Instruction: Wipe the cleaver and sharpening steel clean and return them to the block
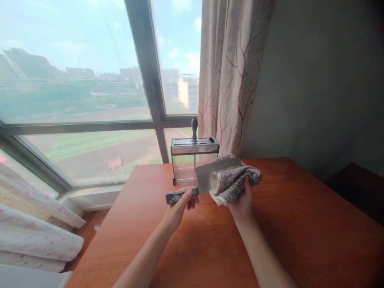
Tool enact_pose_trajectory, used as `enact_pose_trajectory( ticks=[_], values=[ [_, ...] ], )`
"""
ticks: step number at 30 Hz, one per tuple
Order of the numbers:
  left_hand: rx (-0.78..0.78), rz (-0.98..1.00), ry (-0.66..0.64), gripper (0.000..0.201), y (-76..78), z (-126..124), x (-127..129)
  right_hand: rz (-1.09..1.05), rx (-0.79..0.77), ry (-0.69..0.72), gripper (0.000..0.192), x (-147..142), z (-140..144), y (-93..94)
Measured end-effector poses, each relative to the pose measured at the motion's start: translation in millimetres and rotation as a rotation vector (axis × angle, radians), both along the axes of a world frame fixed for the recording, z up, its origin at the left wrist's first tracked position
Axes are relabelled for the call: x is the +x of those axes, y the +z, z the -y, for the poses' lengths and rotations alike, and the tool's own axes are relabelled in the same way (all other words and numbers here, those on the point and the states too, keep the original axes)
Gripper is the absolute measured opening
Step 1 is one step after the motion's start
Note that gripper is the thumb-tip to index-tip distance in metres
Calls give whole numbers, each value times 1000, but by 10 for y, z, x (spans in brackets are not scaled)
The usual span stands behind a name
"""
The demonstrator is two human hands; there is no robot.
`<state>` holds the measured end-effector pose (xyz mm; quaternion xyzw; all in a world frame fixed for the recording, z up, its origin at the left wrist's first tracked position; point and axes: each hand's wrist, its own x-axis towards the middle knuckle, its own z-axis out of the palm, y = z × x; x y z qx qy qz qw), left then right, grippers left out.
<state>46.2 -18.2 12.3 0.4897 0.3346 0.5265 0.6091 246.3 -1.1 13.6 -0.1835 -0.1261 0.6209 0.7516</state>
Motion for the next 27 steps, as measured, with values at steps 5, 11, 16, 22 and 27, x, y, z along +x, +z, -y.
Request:
enact_pose_trajectory(
  ticks=[5,11,16,22,27],
  values=[
    [13,-19,43,37,-33,14,74,20,-27,56,33,-117,26,-16],
    [7,36,88,32,13,-40,-18,-25,-41,79,27,-81,13,2],
    [-85,196,203,29,75,-143,-169,60,-122,39,29,-51,-27,-34],
    [-116,366,327,28,107,-246,-322,569,-87,89,36,-16,44,-8],
    [-25,306,459,36,136,-288,-365,763,-80,251,36,-3,100,68]
  ],
)
